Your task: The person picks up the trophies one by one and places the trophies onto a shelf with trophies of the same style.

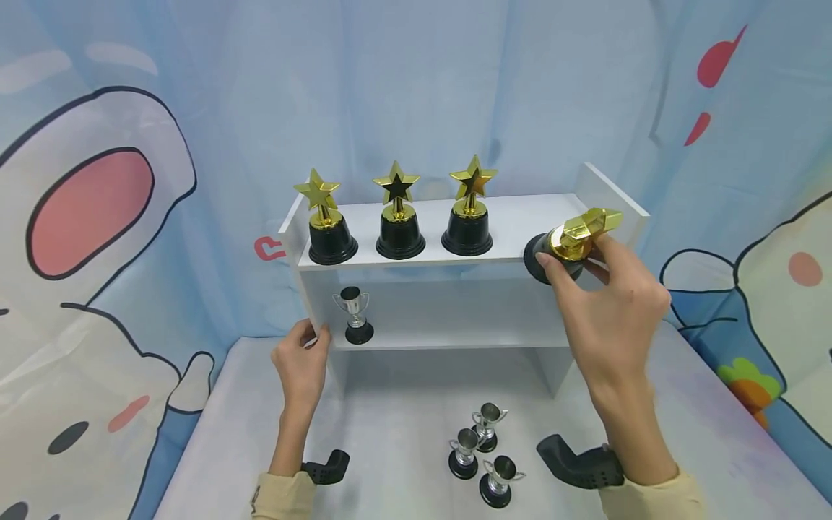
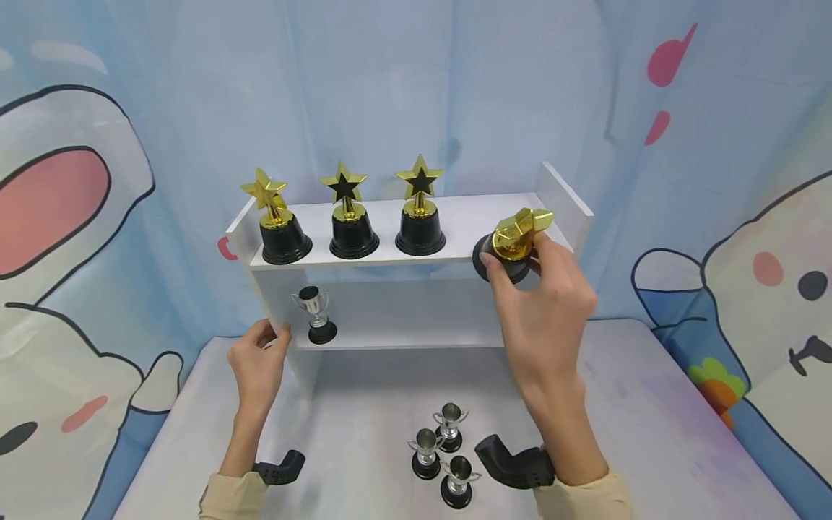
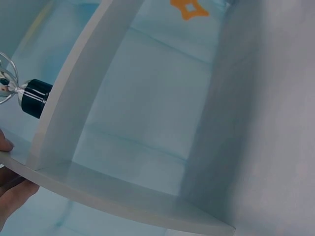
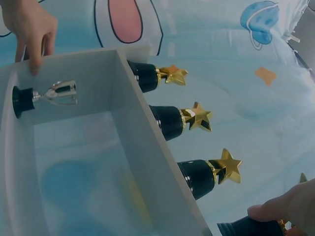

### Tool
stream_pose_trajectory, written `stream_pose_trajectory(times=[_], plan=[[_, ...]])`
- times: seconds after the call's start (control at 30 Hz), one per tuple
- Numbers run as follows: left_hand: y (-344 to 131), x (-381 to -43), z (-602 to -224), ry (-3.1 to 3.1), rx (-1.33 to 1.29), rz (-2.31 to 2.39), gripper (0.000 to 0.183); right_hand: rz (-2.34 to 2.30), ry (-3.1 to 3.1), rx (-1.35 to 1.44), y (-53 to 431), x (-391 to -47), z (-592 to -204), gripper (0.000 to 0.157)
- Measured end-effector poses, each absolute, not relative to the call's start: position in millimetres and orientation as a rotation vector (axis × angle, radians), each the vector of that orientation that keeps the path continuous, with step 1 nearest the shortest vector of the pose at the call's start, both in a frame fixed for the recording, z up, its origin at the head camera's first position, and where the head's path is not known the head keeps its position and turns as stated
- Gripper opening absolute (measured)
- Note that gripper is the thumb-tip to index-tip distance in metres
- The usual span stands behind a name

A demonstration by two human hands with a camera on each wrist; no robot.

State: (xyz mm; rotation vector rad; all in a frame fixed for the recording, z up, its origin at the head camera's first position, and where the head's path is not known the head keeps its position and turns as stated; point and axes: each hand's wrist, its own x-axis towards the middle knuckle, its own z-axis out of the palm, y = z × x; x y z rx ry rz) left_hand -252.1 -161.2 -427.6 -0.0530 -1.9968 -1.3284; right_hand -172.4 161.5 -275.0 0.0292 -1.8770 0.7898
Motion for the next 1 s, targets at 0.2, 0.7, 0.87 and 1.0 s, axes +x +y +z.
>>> stream_pose_trajectory(times=[0.2, 0.7, 0.87, 1.0], plan=[[-159.8, -252.2, -425.6, -1.977, -0.068, -1.347, 0.014, 0.795, -1.945, -0.04, 159.3, -186.4, -258.0, 0.042], [-157.7, -254.0, -423.6, -1.967, -0.086, -1.366, 0.014, 0.749, -2.282, -0.209, 163.7, -217.4, -228.5, 0.05], [-160.1, -254.1, -425.2, -1.982, -0.068, -1.351, 0.014, 0.706, -2.386, -0.245, 162.4, -224.5, -223.0, 0.055], [-161.3, -254.1, -427.1, -1.982, -0.059, -1.361, 0.013, 0.698, -2.386, -0.247, 160.8, -228.2, -223.4, 0.054]])
